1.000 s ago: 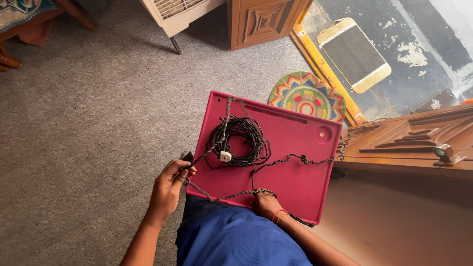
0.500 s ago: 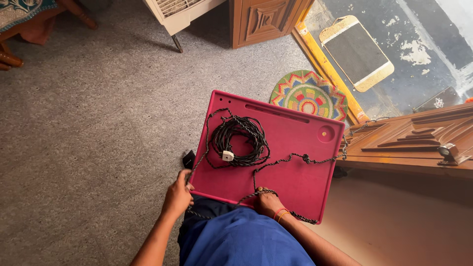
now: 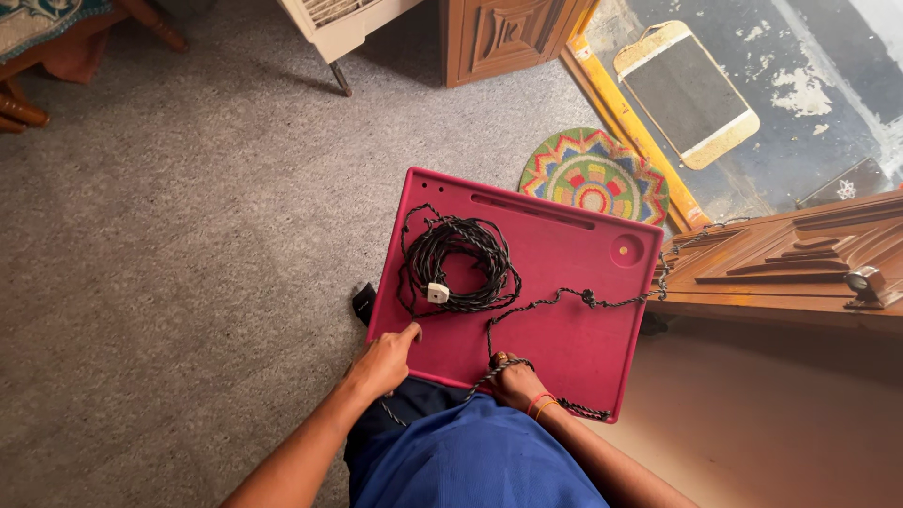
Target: The person untangles a decorative string of lights by hand over a pink tray, separating the coiled section from the loose knots and laying the straightened wire across the tray surface.
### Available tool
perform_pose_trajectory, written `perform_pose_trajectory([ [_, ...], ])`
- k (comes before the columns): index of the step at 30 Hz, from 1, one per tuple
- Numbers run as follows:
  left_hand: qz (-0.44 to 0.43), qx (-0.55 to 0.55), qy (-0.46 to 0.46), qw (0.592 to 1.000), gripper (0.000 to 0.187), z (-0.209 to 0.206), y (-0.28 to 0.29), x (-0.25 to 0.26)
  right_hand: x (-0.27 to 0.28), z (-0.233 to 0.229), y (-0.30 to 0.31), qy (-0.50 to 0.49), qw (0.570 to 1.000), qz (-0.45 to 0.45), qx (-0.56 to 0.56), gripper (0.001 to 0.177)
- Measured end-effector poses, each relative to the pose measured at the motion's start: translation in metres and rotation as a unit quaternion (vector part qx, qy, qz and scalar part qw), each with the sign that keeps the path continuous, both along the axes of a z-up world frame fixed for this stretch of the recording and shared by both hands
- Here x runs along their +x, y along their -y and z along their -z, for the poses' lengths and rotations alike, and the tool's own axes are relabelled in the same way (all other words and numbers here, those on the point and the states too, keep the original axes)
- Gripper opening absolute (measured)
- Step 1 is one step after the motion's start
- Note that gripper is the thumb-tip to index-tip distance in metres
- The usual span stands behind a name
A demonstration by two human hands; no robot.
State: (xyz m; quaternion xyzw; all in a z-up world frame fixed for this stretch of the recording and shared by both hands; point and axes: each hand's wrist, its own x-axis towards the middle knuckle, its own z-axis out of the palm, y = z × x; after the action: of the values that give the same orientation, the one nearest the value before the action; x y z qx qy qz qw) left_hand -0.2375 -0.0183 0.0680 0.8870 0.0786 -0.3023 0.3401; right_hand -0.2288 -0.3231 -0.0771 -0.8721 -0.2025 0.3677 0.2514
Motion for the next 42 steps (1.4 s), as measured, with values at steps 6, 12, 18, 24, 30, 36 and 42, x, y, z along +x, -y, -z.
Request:
perform_pose_trajectory([
  [6,-0.192,-0.175,-0.189,0.947,0.026,0.031,0.000,0.021,0.003,-0.007,-0.001,-0.029,0.999,-0.011,0.007,0.043],
  [12,-0.308,-0.283,-0.266,0.868,0.029,0.064,-0.003,0.016,0.026,-0.030,-0.006,-0.288,0.939,0.188,0.012,0.081],
  [18,-0.007,-0.104,-0.045,0.994,0.042,0.030,-0.016,0.011,0.046,-0.071,-0.003,-0.431,0.848,0.308,0.012,0.098],
  [24,0.149,0.031,0.150,0.977,0.030,-0.036,0.015,-0.003,0.033,-0.018,0.004,-0.437,0.835,0.326,0.080,0.096],
  [30,0.103,-0.048,0.206,0.972,0.021,-0.063,0.039,-0.009,0.026,-0.013,0.008,-0.407,0.851,0.322,0.076,0.082],
  [36,0.080,-0.048,0.205,0.974,0.016,-0.063,0.066,0.015,0.025,-0.031,0.008,-0.402,0.851,0.317,0.116,0.059],
  [42,0.075,-0.055,0.213,0.973,0.016,-0.026,0.076,0.047,0.016,-0.007,0.011,-0.359,0.880,0.291,0.108,0.046],
])
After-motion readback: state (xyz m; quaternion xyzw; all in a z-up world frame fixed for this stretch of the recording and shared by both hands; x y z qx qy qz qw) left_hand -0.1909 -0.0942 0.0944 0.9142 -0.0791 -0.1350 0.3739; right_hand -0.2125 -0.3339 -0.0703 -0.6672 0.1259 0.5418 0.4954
